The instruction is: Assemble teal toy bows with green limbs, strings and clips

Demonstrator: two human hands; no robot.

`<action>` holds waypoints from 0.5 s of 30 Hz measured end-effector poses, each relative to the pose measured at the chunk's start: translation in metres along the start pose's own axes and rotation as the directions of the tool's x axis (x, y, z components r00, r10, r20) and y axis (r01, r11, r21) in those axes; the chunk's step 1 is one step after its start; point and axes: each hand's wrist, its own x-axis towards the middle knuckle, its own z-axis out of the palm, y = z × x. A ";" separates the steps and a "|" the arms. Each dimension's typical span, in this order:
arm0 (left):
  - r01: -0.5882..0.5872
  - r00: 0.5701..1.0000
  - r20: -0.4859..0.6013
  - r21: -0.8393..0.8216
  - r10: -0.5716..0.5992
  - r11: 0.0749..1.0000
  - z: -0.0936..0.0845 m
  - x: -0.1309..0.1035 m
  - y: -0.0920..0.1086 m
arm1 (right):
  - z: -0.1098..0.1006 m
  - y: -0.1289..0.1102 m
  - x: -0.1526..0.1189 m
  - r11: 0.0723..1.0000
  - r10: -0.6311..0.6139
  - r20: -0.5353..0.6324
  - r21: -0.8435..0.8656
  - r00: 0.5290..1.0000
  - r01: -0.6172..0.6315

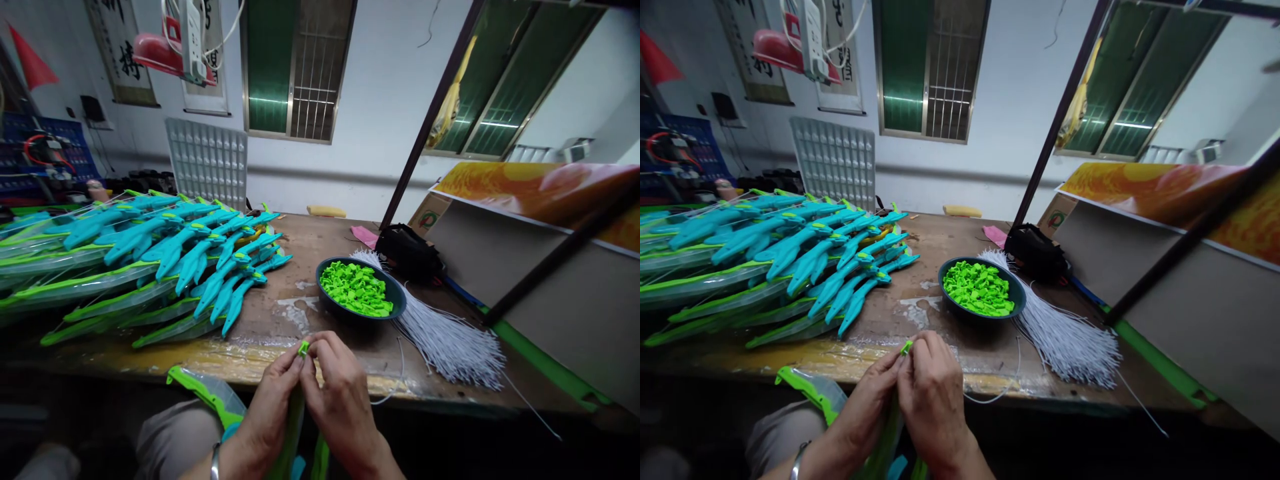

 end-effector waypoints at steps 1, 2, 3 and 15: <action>-0.002 1.000 -0.005 0.009 0.002 1.000 0.000 0.000 0.000 | 0.001 0.001 0.000 1.000 0.002 0.006 -0.006 1.000 -0.002; -0.008 1.000 -0.010 0.023 0.009 1.000 0.000 0.000 0.000 | 0.001 0.002 0.000 1.000 -0.001 0.009 -0.015 1.000 0.002; -0.019 1.000 -0.019 0.036 0.019 0.999 0.001 0.000 0.000 | 0.002 0.003 -0.001 1.000 -0.013 0.010 -0.027 1.000 0.013; -0.135 0.946 -0.317 -0.187 0.070 0.973 0.007 0.005 -0.002 | 0.010 0.016 -0.006 0.985 -0.148 -0.014 -0.094 0.989 0.146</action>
